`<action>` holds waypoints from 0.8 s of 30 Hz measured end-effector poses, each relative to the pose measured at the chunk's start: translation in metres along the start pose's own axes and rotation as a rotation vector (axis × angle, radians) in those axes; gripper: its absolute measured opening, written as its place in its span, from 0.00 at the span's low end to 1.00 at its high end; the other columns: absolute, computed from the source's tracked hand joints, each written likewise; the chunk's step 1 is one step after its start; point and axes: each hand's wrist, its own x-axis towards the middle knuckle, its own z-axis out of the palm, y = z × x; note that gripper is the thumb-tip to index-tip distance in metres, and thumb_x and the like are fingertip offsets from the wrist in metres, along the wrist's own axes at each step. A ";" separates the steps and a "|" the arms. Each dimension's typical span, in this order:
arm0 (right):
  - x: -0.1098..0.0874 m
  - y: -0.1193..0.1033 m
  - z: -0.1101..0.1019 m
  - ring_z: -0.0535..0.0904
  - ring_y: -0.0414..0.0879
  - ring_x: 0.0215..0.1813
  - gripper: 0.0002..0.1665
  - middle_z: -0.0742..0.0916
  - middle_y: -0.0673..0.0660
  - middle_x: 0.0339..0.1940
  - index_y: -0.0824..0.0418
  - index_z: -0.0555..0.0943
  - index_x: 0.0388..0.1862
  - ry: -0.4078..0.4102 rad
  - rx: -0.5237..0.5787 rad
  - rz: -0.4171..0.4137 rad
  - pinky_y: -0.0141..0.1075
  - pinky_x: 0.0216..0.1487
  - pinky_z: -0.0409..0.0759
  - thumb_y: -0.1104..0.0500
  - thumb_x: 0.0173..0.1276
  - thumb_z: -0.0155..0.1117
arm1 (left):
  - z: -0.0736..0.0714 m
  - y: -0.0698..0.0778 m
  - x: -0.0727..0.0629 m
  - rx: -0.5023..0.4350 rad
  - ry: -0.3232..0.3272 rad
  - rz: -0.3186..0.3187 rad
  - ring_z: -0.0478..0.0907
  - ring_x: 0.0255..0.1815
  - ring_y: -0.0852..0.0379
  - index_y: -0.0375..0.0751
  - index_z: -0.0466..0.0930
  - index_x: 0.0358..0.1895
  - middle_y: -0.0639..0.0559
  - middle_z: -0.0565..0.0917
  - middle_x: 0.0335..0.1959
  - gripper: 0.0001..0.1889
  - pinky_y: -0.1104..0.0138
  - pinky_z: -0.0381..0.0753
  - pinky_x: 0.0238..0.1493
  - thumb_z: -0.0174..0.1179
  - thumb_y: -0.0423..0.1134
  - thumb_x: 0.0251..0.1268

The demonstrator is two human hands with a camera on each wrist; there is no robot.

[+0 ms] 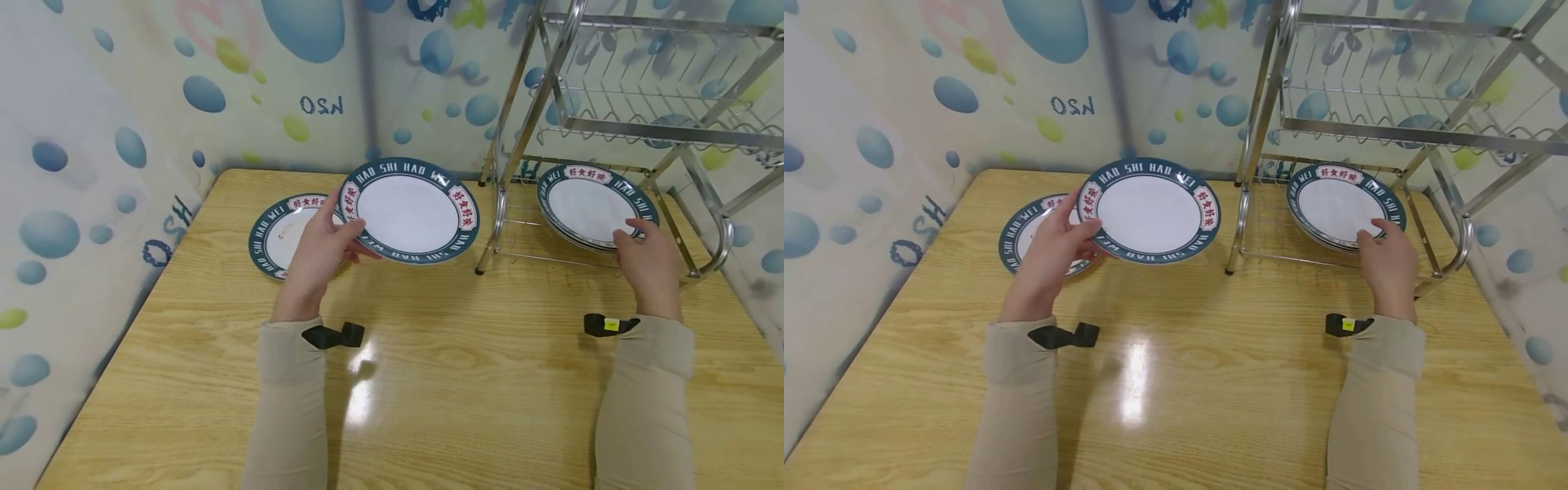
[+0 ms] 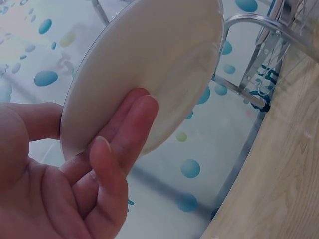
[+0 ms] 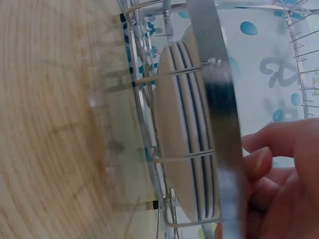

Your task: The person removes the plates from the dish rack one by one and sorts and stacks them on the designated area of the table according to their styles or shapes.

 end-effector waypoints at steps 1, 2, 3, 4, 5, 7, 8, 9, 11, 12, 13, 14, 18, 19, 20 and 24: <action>-0.001 -0.001 0.000 0.73 0.55 0.36 0.36 0.79 0.68 0.41 0.62 0.55 0.68 -0.007 0.007 -0.009 0.41 0.29 0.67 0.43 0.68 0.37 | -0.001 0.000 0.000 0.001 0.005 -0.002 0.82 0.30 0.48 0.54 0.50 0.69 0.40 0.83 0.34 0.29 0.66 0.71 0.24 0.48 0.38 0.66; -0.001 -0.001 0.000 0.73 0.54 0.35 0.36 0.80 0.67 0.39 0.63 0.55 0.68 -0.002 0.002 -0.014 0.40 0.29 0.67 0.43 0.68 0.36 | -0.002 0.000 -0.001 0.003 0.010 -0.002 0.82 0.30 0.47 0.54 0.50 0.68 0.41 0.83 0.34 0.29 0.66 0.71 0.24 0.48 0.38 0.66; -0.001 -0.001 0.000 0.73 0.53 0.32 0.36 0.81 0.65 0.35 0.63 0.56 0.68 0.004 -0.007 -0.018 0.40 0.28 0.67 0.43 0.68 0.36 | -0.004 0.000 -0.001 0.002 0.015 -0.002 0.82 0.30 0.47 0.54 0.50 0.68 0.41 0.83 0.34 0.29 0.66 0.72 0.25 0.48 0.38 0.66; -0.001 -0.002 0.000 0.73 0.52 0.31 0.36 0.82 0.64 0.33 0.63 0.56 0.68 0.007 -0.010 -0.018 0.39 0.28 0.67 0.43 0.68 0.36 | -0.005 0.000 -0.001 0.002 0.020 -0.004 0.81 0.31 0.47 0.54 0.50 0.68 0.42 0.83 0.34 0.29 0.66 0.72 0.25 0.48 0.38 0.66; -0.001 -0.001 0.000 0.73 0.51 0.30 0.35 0.82 0.64 0.32 0.63 0.56 0.68 0.012 -0.014 -0.021 0.39 0.28 0.66 0.44 0.68 0.36 | -0.006 0.000 -0.001 0.003 0.025 -0.002 0.81 0.31 0.46 0.54 0.50 0.69 0.42 0.83 0.34 0.29 0.66 0.73 0.25 0.48 0.39 0.66; 0.000 -0.001 0.000 0.73 0.51 0.31 0.35 0.82 0.64 0.33 0.64 0.56 0.68 0.018 -0.023 -0.017 0.40 0.30 0.66 0.44 0.68 0.36 | -0.009 0.000 -0.001 0.006 0.032 -0.003 0.81 0.31 0.46 0.53 0.49 0.69 0.42 0.83 0.34 0.29 0.66 0.74 0.26 0.48 0.38 0.66; 0.000 -0.001 0.000 0.74 0.52 0.31 0.35 0.82 0.65 0.33 0.64 0.56 0.68 0.021 -0.031 -0.017 0.42 0.32 0.66 0.45 0.68 0.35 | -0.010 0.000 -0.001 0.007 0.035 -0.003 0.81 0.31 0.45 0.52 0.48 0.69 0.42 0.83 0.34 0.30 0.66 0.74 0.27 0.48 0.38 0.66; 0.000 0.000 0.000 0.74 0.55 0.35 0.36 0.81 0.66 0.36 0.65 0.55 0.68 0.016 -0.030 -0.013 0.44 0.36 0.67 0.45 0.68 0.36 | -0.011 0.000 -0.001 0.005 0.040 -0.007 0.81 0.31 0.45 0.52 0.48 0.69 0.42 0.83 0.34 0.30 0.66 0.74 0.27 0.47 0.38 0.66; 0.000 0.002 -0.001 0.72 0.60 0.43 0.36 0.80 0.69 0.39 0.66 0.53 0.68 0.008 -0.030 -0.001 0.50 0.43 0.65 0.45 0.67 0.36 | -0.014 -0.001 -0.001 0.012 0.050 -0.010 0.81 0.31 0.45 0.51 0.48 0.69 0.42 0.83 0.34 0.29 0.65 0.75 0.28 0.47 0.37 0.66; 0.001 0.003 -0.001 0.70 0.62 0.47 0.37 0.80 0.70 0.40 0.66 0.52 0.68 0.003 -0.034 0.007 0.53 0.47 0.63 0.45 0.67 0.36 | -0.015 -0.002 -0.001 0.012 0.054 -0.020 0.81 0.32 0.45 0.52 0.48 0.69 0.42 0.83 0.34 0.29 0.65 0.75 0.29 0.47 0.38 0.66; 0.001 0.004 -0.002 0.68 0.64 0.51 0.37 0.79 0.71 0.43 0.67 0.51 0.68 -0.004 -0.041 0.015 0.55 0.50 0.60 0.45 0.67 0.36 | -0.016 -0.003 0.000 0.009 0.057 -0.031 0.81 0.32 0.45 0.52 0.48 0.69 0.42 0.83 0.34 0.30 0.64 0.75 0.30 0.47 0.38 0.66; 0.002 0.005 -0.002 0.64 0.66 0.55 0.38 0.77 0.71 0.45 0.67 0.50 0.68 -0.012 -0.047 0.022 0.57 0.53 0.57 0.45 0.67 0.36 | -0.017 -0.004 0.001 0.011 0.061 -0.039 0.81 0.33 0.45 0.53 0.48 0.69 0.43 0.83 0.34 0.30 0.64 0.74 0.31 0.48 0.39 0.66; 0.004 0.009 -0.003 0.57 0.69 0.60 0.38 0.68 0.74 0.58 0.69 0.51 0.67 -0.024 -0.102 0.016 0.60 0.55 0.53 0.44 0.67 0.35 | -0.023 -0.014 0.006 0.008 0.076 -0.060 0.81 0.33 0.46 0.57 0.49 0.68 0.44 0.83 0.34 0.30 0.63 0.75 0.31 0.49 0.40 0.66; 0.004 0.009 -0.004 0.56 0.70 0.61 0.39 0.65 0.74 0.60 0.70 0.51 0.67 -0.026 -0.115 0.008 0.60 0.54 0.53 0.45 0.67 0.35 | -0.025 -0.017 0.008 0.017 0.078 -0.060 0.81 0.33 0.46 0.57 0.48 0.69 0.44 0.83 0.35 0.30 0.64 0.75 0.31 0.49 0.41 0.66; 0.004 0.010 -0.004 0.56 0.70 0.61 0.39 0.64 0.74 0.61 0.71 0.52 0.67 -0.025 -0.123 0.002 0.60 0.54 0.54 0.45 0.67 0.35 | -0.028 -0.020 0.009 0.027 0.081 -0.061 0.81 0.33 0.46 0.58 0.48 0.69 0.44 0.82 0.35 0.31 0.64 0.75 0.31 0.49 0.41 0.66; 0.004 0.011 -0.003 0.54 0.71 0.61 0.40 0.59 0.74 0.64 0.73 0.49 0.67 -0.008 -0.136 -0.005 0.62 0.53 0.53 0.46 0.66 0.37 | -0.035 -0.029 0.013 0.070 0.076 -0.076 0.80 0.33 0.46 0.63 0.44 0.69 0.45 0.82 0.36 0.33 0.64 0.76 0.32 0.50 0.42 0.65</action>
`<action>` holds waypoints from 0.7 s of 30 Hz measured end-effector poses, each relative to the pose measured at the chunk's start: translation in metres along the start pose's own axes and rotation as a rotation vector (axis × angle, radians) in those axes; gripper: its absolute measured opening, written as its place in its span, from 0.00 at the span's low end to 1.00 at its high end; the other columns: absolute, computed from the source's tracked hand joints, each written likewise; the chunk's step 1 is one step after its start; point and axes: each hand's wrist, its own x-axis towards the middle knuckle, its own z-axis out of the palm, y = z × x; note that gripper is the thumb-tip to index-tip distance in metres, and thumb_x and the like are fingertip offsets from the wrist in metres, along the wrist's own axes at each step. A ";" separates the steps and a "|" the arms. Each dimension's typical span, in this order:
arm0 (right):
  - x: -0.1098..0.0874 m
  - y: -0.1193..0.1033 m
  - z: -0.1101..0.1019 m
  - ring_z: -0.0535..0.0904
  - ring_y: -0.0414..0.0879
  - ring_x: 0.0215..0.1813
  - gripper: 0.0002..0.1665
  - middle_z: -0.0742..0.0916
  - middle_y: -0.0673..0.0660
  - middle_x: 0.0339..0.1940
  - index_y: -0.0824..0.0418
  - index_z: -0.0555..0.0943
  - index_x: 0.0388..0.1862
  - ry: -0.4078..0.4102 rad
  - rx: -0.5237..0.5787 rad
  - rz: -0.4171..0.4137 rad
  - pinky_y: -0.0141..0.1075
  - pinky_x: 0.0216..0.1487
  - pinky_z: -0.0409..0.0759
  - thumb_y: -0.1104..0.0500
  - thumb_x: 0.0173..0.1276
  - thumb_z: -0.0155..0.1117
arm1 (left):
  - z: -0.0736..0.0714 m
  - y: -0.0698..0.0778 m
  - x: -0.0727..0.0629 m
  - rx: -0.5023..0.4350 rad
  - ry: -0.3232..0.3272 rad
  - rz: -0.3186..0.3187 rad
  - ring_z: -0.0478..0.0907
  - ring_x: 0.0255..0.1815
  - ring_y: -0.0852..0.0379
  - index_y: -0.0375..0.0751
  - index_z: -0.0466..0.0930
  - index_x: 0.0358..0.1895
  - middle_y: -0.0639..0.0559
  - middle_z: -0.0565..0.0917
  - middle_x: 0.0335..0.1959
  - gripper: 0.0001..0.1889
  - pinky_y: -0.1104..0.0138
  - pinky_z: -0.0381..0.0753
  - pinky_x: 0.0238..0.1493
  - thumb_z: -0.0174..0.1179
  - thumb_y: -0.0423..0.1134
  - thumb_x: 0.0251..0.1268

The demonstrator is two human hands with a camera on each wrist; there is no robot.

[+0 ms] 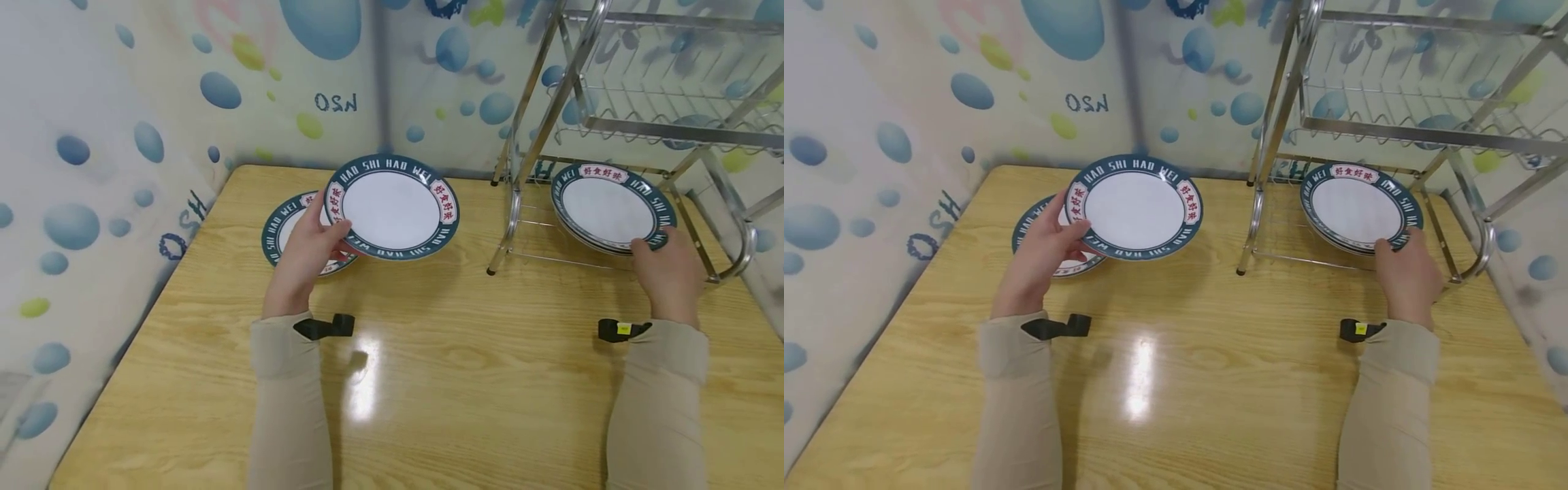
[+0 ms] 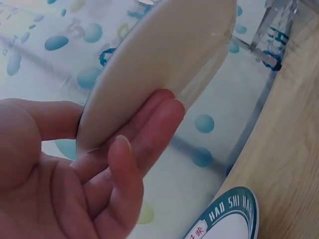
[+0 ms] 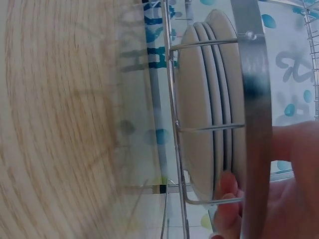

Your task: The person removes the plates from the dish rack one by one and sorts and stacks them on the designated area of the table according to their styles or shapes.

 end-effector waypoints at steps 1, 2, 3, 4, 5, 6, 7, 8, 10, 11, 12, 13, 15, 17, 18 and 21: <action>0.000 0.001 0.000 0.54 0.71 0.62 0.40 0.59 0.74 0.64 0.73 0.49 0.67 0.005 0.004 0.005 0.62 0.53 0.52 0.46 0.66 0.38 | -0.001 -0.001 0.001 0.008 -0.005 -0.006 0.80 0.33 0.46 0.64 0.43 0.69 0.45 0.82 0.36 0.33 0.63 0.76 0.33 0.50 0.42 0.65; 0.000 0.001 0.001 0.53 0.71 0.62 0.40 0.58 0.74 0.65 0.73 0.49 0.67 0.009 0.011 0.011 0.62 0.54 0.52 0.46 0.66 0.38 | -0.001 -0.002 0.001 0.010 -0.009 -0.010 0.80 0.34 0.46 0.64 0.43 0.69 0.46 0.82 0.36 0.33 0.63 0.76 0.34 0.50 0.43 0.65; 0.001 0.002 0.001 0.53 0.71 0.63 0.41 0.58 0.73 0.65 0.73 0.48 0.67 0.014 0.014 0.016 0.63 0.54 0.51 0.45 0.66 0.38 | -0.002 -0.003 0.002 0.011 -0.013 -0.015 0.79 0.34 0.45 0.65 0.42 0.69 0.45 0.82 0.36 0.33 0.63 0.76 0.35 0.50 0.43 0.66; 0.001 0.002 0.001 0.53 0.71 0.63 0.41 0.58 0.73 0.65 0.72 0.48 0.67 0.017 0.019 0.021 0.63 0.54 0.51 0.44 0.66 0.38 | -0.003 -0.004 0.002 0.007 -0.015 -0.016 0.79 0.34 0.44 0.65 0.42 0.69 0.45 0.82 0.36 0.34 0.62 0.76 0.36 0.49 0.42 0.66; 0.002 0.002 0.001 0.54 0.70 0.62 0.41 0.59 0.73 0.65 0.72 0.48 0.67 0.022 0.022 0.025 0.63 0.54 0.51 0.44 0.66 0.38 | -0.003 -0.004 0.003 0.009 -0.015 -0.015 0.79 0.34 0.44 0.64 0.41 0.69 0.45 0.82 0.36 0.34 0.62 0.76 0.36 0.49 0.42 0.66; 0.002 0.002 0.002 0.54 0.70 0.63 0.41 0.59 0.72 0.65 0.71 0.48 0.67 0.022 0.023 0.029 0.63 0.53 0.50 0.43 0.66 0.38 | -0.004 -0.005 0.003 0.009 -0.015 -0.014 0.79 0.35 0.44 0.64 0.41 0.69 0.45 0.82 0.35 0.34 0.62 0.76 0.36 0.49 0.42 0.66; 0.002 0.002 0.002 0.54 0.70 0.62 0.42 0.59 0.72 0.65 0.71 0.48 0.67 0.024 0.025 0.033 0.63 0.53 0.50 0.42 0.66 0.37 | -0.004 -0.006 0.003 0.012 -0.013 -0.012 0.79 0.34 0.43 0.64 0.42 0.69 0.45 0.81 0.35 0.33 0.62 0.76 0.35 0.49 0.42 0.66; 0.002 0.002 0.002 0.55 0.70 0.62 0.42 0.59 0.72 0.65 0.70 0.48 0.68 0.028 0.024 0.037 0.63 0.53 0.50 0.41 0.66 0.37 | -0.005 -0.006 0.003 0.014 -0.011 -0.008 0.79 0.34 0.43 0.63 0.43 0.69 0.44 0.81 0.35 0.33 0.63 0.76 0.35 0.49 0.42 0.66; 0.002 0.001 0.002 0.55 0.70 0.62 0.43 0.59 0.71 0.66 0.70 0.47 0.68 0.035 0.023 0.041 0.63 0.53 0.50 0.41 0.66 0.38 | -0.007 -0.007 0.004 0.022 -0.010 -0.009 0.79 0.34 0.42 0.63 0.44 0.69 0.44 0.81 0.35 0.32 0.63 0.76 0.34 0.49 0.42 0.66; 0.002 0.000 0.002 0.55 0.69 0.63 0.43 0.59 0.71 0.66 0.69 0.47 0.68 0.039 0.022 0.041 0.63 0.53 0.50 0.41 0.66 0.39 | -0.008 -0.008 0.004 0.025 -0.010 -0.011 0.78 0.34 0.41 0.62 0.45 0.68 0.44 0.81 0.35 0.31 0.63 0.76 0.34 0.49 0.42 0.66; 0.002 0.000 0.002 0.55 0.69 0.63 0.43 0.59 0.70 0.66 0.68 0.47 0.68 0.043 0.022 0.037 0.63 0.53 0.50 0.42 0.65 0.40 | -0.008 -0.008 0.003 0.026 -0.010 -0.016 0.78 0.34 0.41 0.62 0.46 0.68 0.44 0.81 0.35 0.31 0.63 0.76 0.34 0.49 0.43 0.66; 0.003 -0.001 0.002 0.56 0.69 0.63 0.42 0.59 0.70 0.66 0.68 0.47 0.69 0.046 0.017 0.036 0.63 0.52 0.50 0.42 0.65 0.41 | -0.009 -0.009 0.003 0.028 -0.009 -0.022 0.78 0.34 0.41 0.62 0.46 0.68 0.44 0.81 0.36 0.31 0.63 0.76 0.34 0.49 0.43 0.66; 0.003 -0.002 0.003 0.56 0.68 0.63 0.41 0.58 0.68 0.67 0.65 0.47 0.69 0.050 0.014 0.030 0.63 0.52 0.51 0.43 0.65 0.42 | -0.010 -0.009 0.003 0.030 -0.007 -0.037 0.78 0.35 0.41 0.62 0.46 0.68 0.44 0.80 0.36 0.31 0.64 0.76 0.34 0.49 0.43 0.66; 0.003 -0.002 0.002 0.56 0.68 0.63 0.41 0.59 0.68 0.67 0.65 0.48 0.69 0.052 0.012 0.036 0.63 0.52 0.52 0.44 0.65 0.42 | -0.012 -0.011 0.003 0.025 0.002 -0.038 0.78 0.34 0.43 0.61 0.46 0.68 0.44 0.80 0.38 0.31 0.64 0.76 0.34 0.49 0.43 0.66; 0.003 -0.002 0.002 0.56 0.68 0.63 0.40 0.59 0.68 0.67 0.65 0.48 0.69 0.050 0.012 0.044 0.63 0.52 0.52 0.44 0.65 0.42 | -0.013 -0.011 0.003 0.021 0.008 -0.037 0.79 0.33 0.45 0.61 0.46 0.69 0.43 0.80 0.38 0.31 0.64 0.76 0.33 0.49 0.43 0.66; 0.003 -0.003 0.001 0.57 0.69 0.62 0.40 0.60 0.70 0.66 0.68 0.49 0.68 0.043 0.018 0.067 0.62 0.52 0.53 0.45 0.65 0.40 | -0.016 -0.013 0.004 0.021 0.032 -0.032 0.80 0.31 0.50 0.58 0.46 0.69 0.43 0.79 0.39 0.31 0.64 0.76 0.33 0.49 0.42 0.66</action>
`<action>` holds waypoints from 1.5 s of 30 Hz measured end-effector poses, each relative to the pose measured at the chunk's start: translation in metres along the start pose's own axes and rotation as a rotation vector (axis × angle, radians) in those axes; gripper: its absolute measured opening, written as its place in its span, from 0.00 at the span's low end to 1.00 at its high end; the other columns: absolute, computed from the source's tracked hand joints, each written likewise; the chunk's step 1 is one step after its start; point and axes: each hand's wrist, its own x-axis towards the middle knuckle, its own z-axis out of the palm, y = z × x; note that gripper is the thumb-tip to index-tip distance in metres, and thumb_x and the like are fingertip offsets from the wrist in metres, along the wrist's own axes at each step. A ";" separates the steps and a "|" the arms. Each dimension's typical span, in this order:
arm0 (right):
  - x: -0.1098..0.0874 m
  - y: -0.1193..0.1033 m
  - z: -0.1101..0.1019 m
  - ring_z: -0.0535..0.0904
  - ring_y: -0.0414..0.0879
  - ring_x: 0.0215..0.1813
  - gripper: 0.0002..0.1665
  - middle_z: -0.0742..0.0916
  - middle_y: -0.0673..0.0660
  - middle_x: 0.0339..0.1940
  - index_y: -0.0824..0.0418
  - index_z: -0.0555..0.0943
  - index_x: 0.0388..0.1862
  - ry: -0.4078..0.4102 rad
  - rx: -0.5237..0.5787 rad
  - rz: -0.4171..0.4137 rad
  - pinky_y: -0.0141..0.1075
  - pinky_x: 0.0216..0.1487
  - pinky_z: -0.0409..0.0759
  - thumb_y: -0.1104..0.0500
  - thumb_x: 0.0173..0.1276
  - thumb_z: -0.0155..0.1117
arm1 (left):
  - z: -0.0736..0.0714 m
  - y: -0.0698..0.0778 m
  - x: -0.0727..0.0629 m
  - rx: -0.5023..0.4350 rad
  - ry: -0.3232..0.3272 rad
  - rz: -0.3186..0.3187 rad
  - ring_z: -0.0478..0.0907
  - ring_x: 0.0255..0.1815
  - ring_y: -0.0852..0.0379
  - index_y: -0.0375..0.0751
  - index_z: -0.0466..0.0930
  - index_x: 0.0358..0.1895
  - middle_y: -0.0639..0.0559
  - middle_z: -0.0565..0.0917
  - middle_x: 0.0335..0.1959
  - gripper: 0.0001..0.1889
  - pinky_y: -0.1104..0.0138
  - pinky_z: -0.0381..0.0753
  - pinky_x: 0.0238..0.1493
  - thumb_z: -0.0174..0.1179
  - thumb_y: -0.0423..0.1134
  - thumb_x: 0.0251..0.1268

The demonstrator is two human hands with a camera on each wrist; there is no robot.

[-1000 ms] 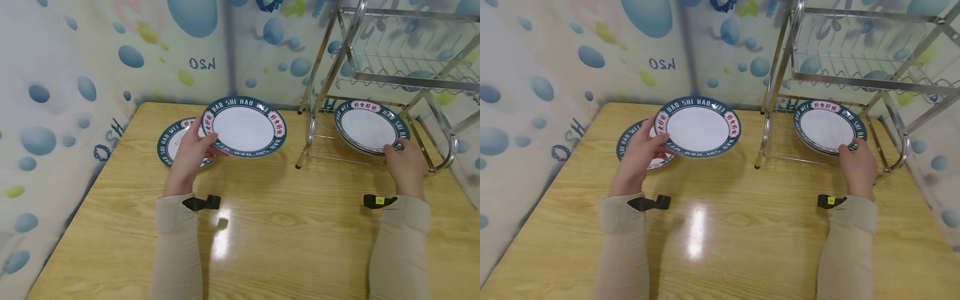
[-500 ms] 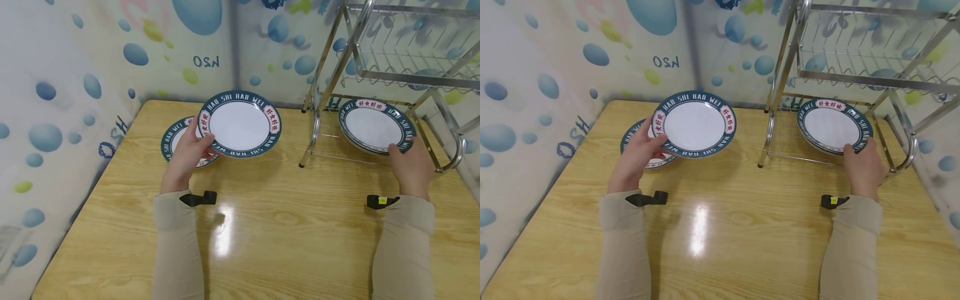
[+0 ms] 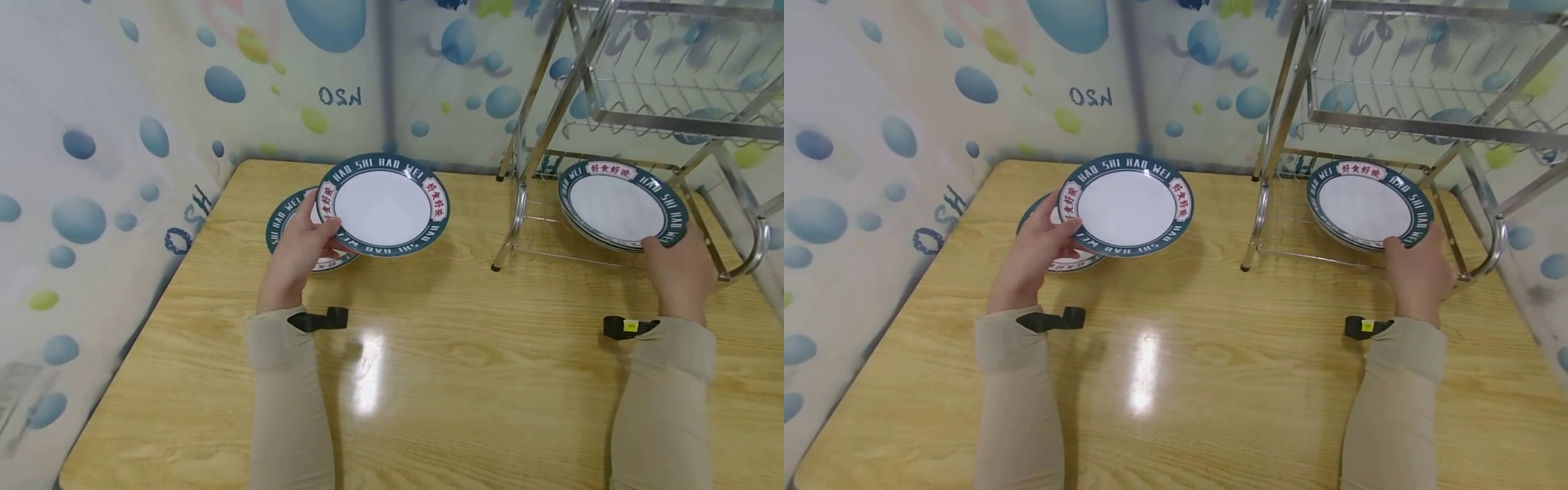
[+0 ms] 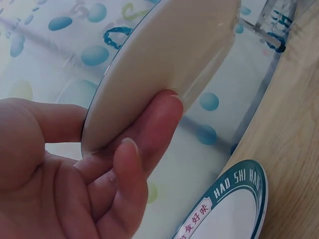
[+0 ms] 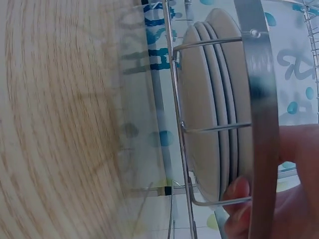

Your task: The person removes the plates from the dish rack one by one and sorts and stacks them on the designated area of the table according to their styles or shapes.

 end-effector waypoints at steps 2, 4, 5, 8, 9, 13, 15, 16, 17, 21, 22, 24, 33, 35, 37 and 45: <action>0.000 0.000 -0.001 0.57 0.70 0.61 0.39 0.60 0.71 0.65 0.71 0.49 0.67 0.002 0.002 0.014 0.62 0.52 0.53 0.48 0.64 0.40 | -0.002 -0.001 0.000 0.009 0.011 -0.001 0.81 0.32 0.51 0.58 0.45 0.69 0.44 0.79 0.40 0.31 0.65 0.76 0.34 0.48 0.43 0.66; 0.001 0.001 0.000 0.58 0.70 0.61 0.39 0.61 0.71 0.65 0.71 0.50 0.67 0.008 0.005 0.013 0.62 0.52 0.53 0.47 0.64 0.40 | -0.004 -0.001 0.001 0.018 0.024 -0.019 0.81 0.32 0.51 0.58 0.44 0.69 0.45 0.79 0.40 0.32 0.65 0.76 0.36 0.48 0.44 0.66; 0.001 0.001 0.001 0.58 0.69 0.61 0.40 0.61 0.71 0.65 0.70 0.50 0.67 0.016 0.006 0.012 0.62 0.52 0.52 0.47 0.64 0.40 | -0.005 -0.002 0.001 0.015 0.030 -0.029 0.80 0.33 0.50 0.59 0.44 0.69 0.45 0.79 0.40 0.32 0.65 0.75 0.37 0.48 0.44 0.66; 0.002 0.003 0.003 0.57 0.69 0.62 0.42 0.60 0.70 0.66 0.69 0.49 0.68 0.029 0.011 0.015 0.62 0.53 0.50 0.44 0.64 0.41 | -0.007 -0.003 0.001 0.020 0.045 -0.058 0.79 0.34 0.49 0.60 0.44 0.69 0.46 0.79 0.40 0.32 0.64 0.75 0.39 0.48 0.45 0.66; 0.002 0.003 0.003 0.56 0.68 0.63 0.43 0.59 0.69 0.67 0.69 0.48 0.68 0.027 0.015 0.020 0.62 0.54 0.49 0.44 0.63 0.42 | -0.008 -0.004 0.001 0.015 0.049 -0.063 0.79 0.34 0.49 0.60 0.44 0.69 0.45 0.79 0.39 0.31 0.64 0.74 0.38 0.48 0.45 0.66; 0.001 0.003 0.003 0.54 0.67 0.64 0.43 0.56 0.68 0.68 0.68 0.46 0.69 0.018 0.033 0.032 0.62 0.56 0.45 0.44 0.63 0.43 | -0.011 -0.008 0.003 0.015 0.065 -0.058 0.80 0.32 0.50 0.59 0.44 0.69 0.45 0.79 0.40 0.31 0.64 0.74 0.37 0.47 0.44 0.67; 0.001 0.003 0.003 0.53 0.67 0.65 0.43 0.55 0.67 0.68 0.68 0.45 0.69 0.011 0.041 0.040 0.61 0.56 0.44 0.45 0.63 0.43 | -0.012 -0.009 0.004 0.012 0.074 -0.057 0.80 0.32 0.51 0.58 0.45 0.69 0.45 0.78 0.42 0.30 0.64 0.74 0.37 0.47 0.43 0.67; 0.000 0.003 0.003 0.53 0.67 0.65 0.43 0.55 0.67 0.68 0.68 0.45 0.69 0.010 0.043 0.043 0.61 0.56 0.44 0.45 0.63 0.43 | -0.012 -0.010 0.004 0.013 0.079 -0.058 0.79 0.32 0.51 0.58 0.45 0.69 0.46 0.77 0.43 0.30 0.64 0.74 0.38 0.47 0.43 0.67; 0.000 0.002 0.003 0.53 0.67 0.65 0.43 0.55 0.67 0.68 0.68 0.45 0.69 0.009 0.042 0.045 0.61 0.56 0.44 0.45 0.63 0.44 | -0.013 -0.011 0.004 0.014 0.084 -0.059 0.79 0.32 0.51 0.58 0.46 0.69 0.46 0.77 0.44 0.30 0.64 0.74 0.38 0.47 0.42 0.67; 0.001 0.001 0.004 0.54 0.67 0.64 0.43 0.57 0.68 0.68 0.68 0.46 0.69 0.013 0.041 0.046 0.61 0.56 0.45 0.46 0.63 0.44 | -0.013 -0.014 0.005 0.042 0.106 -0.069 0.77 0.37 0.52 0.58 0.45 0.69 0.49 0.73 0.49 0.30 0.62 0.72 0.44 0.47 0.42 0.67; 0.001 0.001 0.004 0.55 0.67 0.64 0.42 0.58 0.68 0.67 0.68 0.46 0.69 0.015 0.042 0.044 0.61 0.56 0.45 0.46 0.63 0.44 | -0.014 -0.015 0.005 0.046 0.110 -0.075 0.76 0.39 0.51 0.58 0.46 0.69 0.50 0.73 0.51 0.30 0.61 0.71 0.46 0.47 0.42 0.67; 0.002 0.001 0.003 0.55 0.67 0.64 0.42 0.58 0.68 0.67 0.67 0.46 0.69 0.013 0.042 0.046 0.61 0.56 0.45 0.47 0.63 0.44 | -0.014 -0.016 0.006 0.065 0.119 -0.089 0.72 0.47 0.53 0.59 0.45 0.69 0.51 0.69 0.56 0.30 0.59 0.66 0.52 0.47 0.43 0.67; 0.003 0.006 -0.002 0.56 0.70 0.62 0.46 0.59 0.74 0.65 0.73 0.45 0.67 -0.043 0.025 0.073 0.61 0.55 0.43 0.42 0.63 0.42 | -0.017 -0.022 0.010 0.095 0.143 -0.129 0.59 0.60 0.54 0.58 0.44 0.69 0.53 0.62 0.63 0.30 0.56 0.54 0.61 0.47 0.44 0.67; 0.002 0.007 -0.002 0.57 0.70 0.61 0.44 0.61 0.73 0.64 0.73 0.49 0.66 -0.040 0.029 0.067 0.60 0.55 0.42 0.43 0.63 0.41 | -0.018 -0.023 0.010 0.089 0.148 -0.130 0.59 0.60 0.55 0.58 0.45 0.69 0.54 0.63 0.63 0.30 0.56 0.54 0.61 0.47 0.44 0.67; 0.002 0.007 -0.003 0.58 0.70 0.60 0.41 0.65 0.74 0.62 0.73 0.54 0.65 -0.040 0.033 0.059 0.61 0.54 0.42 0.43 0.64 0.40 | -0.019 -0.023 0.010 0.080 0.151 -0.129 0.58 0.60 0.56 0.57 0.45 0.69 0.54 0.62 0.63 0.30 0.57 0.54 0.61 0.47 0.44 0.67; 0.003 0.009 -0.003 0.64 0.67 0.54 0.33 0.74 0.73 0.48 0.62 0.80 0.12 -0.056 0.006 0.017 0.60 0.45 0.49 0.46 0.65 0.39 | -0.021 -0.028 0.009 0.056 0.168 -0.128 0.69 0.46 0.52 0.55 0.44 0.69 0.51 0.68 0.54 0.29 0.63 0.72 0.42 0.45 0.43 0.68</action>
